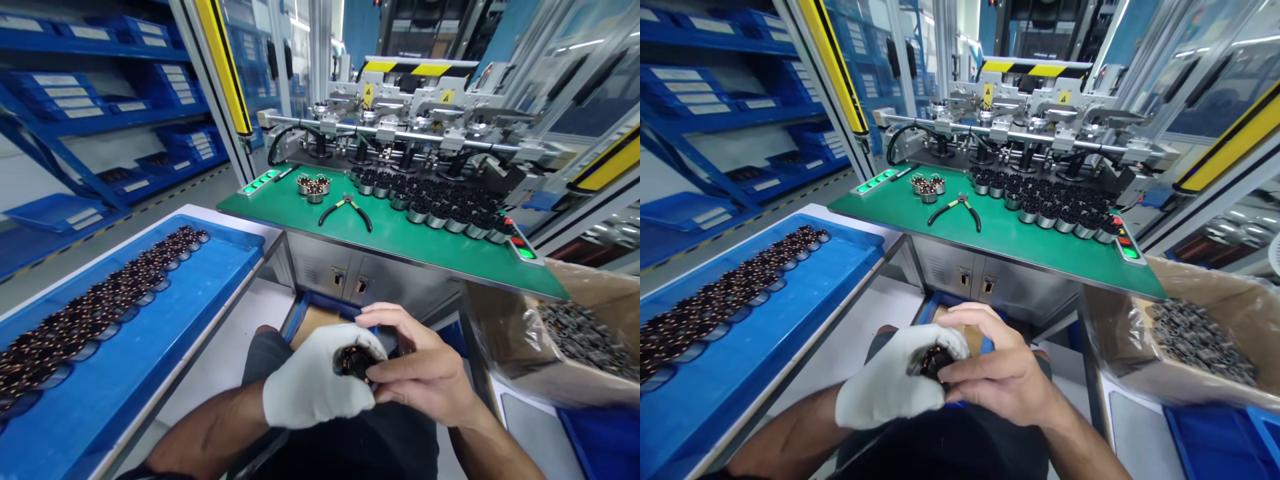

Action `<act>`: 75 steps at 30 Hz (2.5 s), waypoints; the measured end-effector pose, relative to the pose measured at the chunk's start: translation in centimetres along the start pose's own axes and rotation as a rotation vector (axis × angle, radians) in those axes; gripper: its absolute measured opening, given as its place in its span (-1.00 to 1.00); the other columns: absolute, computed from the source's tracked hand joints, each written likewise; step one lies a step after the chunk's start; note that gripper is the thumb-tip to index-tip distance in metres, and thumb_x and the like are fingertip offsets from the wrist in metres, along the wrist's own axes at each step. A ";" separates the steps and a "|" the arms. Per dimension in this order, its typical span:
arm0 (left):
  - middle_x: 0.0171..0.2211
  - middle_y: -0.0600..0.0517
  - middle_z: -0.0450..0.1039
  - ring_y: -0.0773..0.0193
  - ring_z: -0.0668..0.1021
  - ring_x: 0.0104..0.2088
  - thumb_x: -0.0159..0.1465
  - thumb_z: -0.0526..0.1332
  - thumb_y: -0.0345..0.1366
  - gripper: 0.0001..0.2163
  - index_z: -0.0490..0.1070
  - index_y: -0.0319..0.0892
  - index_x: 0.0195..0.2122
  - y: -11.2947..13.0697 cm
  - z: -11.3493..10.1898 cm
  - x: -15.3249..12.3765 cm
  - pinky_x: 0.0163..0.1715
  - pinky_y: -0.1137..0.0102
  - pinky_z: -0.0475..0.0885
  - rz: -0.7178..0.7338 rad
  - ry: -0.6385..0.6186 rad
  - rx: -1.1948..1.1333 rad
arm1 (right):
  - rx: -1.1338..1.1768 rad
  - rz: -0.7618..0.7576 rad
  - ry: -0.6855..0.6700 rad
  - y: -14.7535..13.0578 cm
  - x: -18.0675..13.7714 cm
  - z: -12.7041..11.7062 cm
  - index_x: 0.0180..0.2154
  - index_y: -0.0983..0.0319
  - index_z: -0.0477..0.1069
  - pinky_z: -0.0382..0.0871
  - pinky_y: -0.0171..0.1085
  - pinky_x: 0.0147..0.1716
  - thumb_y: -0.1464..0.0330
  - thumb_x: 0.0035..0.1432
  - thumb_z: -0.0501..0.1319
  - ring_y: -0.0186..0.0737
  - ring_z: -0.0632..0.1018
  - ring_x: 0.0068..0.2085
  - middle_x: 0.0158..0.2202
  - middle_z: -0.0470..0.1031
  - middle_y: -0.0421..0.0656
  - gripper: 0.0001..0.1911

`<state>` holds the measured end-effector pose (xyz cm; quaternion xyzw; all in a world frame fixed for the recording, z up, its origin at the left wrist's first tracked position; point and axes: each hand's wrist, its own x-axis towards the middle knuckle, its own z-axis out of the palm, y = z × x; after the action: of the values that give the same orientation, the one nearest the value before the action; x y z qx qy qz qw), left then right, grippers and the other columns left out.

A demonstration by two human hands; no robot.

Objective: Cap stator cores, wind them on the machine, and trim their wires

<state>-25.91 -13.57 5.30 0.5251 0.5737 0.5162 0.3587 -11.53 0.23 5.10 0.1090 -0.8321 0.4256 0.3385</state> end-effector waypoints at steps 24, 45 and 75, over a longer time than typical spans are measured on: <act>-0.14 -0.03 0.54 0.09 0.58 -0.07 0.10 0.33 -0.32 -0.75 0.44 -0.05 -0.17 -1.1 2.6 -0.5 0.04 0.17 0.49 0.270 0.477 0.176 | -0.292 0.125 0.587 -2.4 -0.5 5.5 -0.29 0.23 0.39 0.43 -0.31 -0.44 0.63 0.17 0.12 -0.31 0.49 -0.38 -0.41 0.43 -0.16 -0.79; -0.07 -0.02 0.49 0.15 0.57 -0.04 0.03 0.46 -0.34 -0.63 0.43 -0.08 -0.14 -1.4 0.2 0.3 -0.05 0.30 0.49 0.006 0.102 -0.785 | -0.334 0.122 0.490 -1.8 -0.8 3.3 -0.31 0.25 0.38 0.40 -0.33 -0.43 0.63 0.19 0.14 -0.33 0.47 -0.39 -0.43 0.41 -0.17 -0.82; -0.41 -0.04 0.54 0.32 0.52 -0.62 0.14 0.32 0.05 -0.53 0.37 -0.23 -0.11 -3.0 0.2 1.2 -0.69 0.52 0.29 -0.261 -0.355 -0.864 | -0.481 -0.039 0.092 -3.0 1.7 -0.4 -0.22 0.30 0.39 0.40 -0.37 -0.37 0.64 0.18 0.18 -0.33 0.47 -0.33 -0.38 0.44 -0.12 -0.82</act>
<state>-26.62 -12.13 2.46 0.3318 0.2981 0.5601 0.6980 -11.21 -1.07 8.25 0.0217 -0.8909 0.2134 0.4003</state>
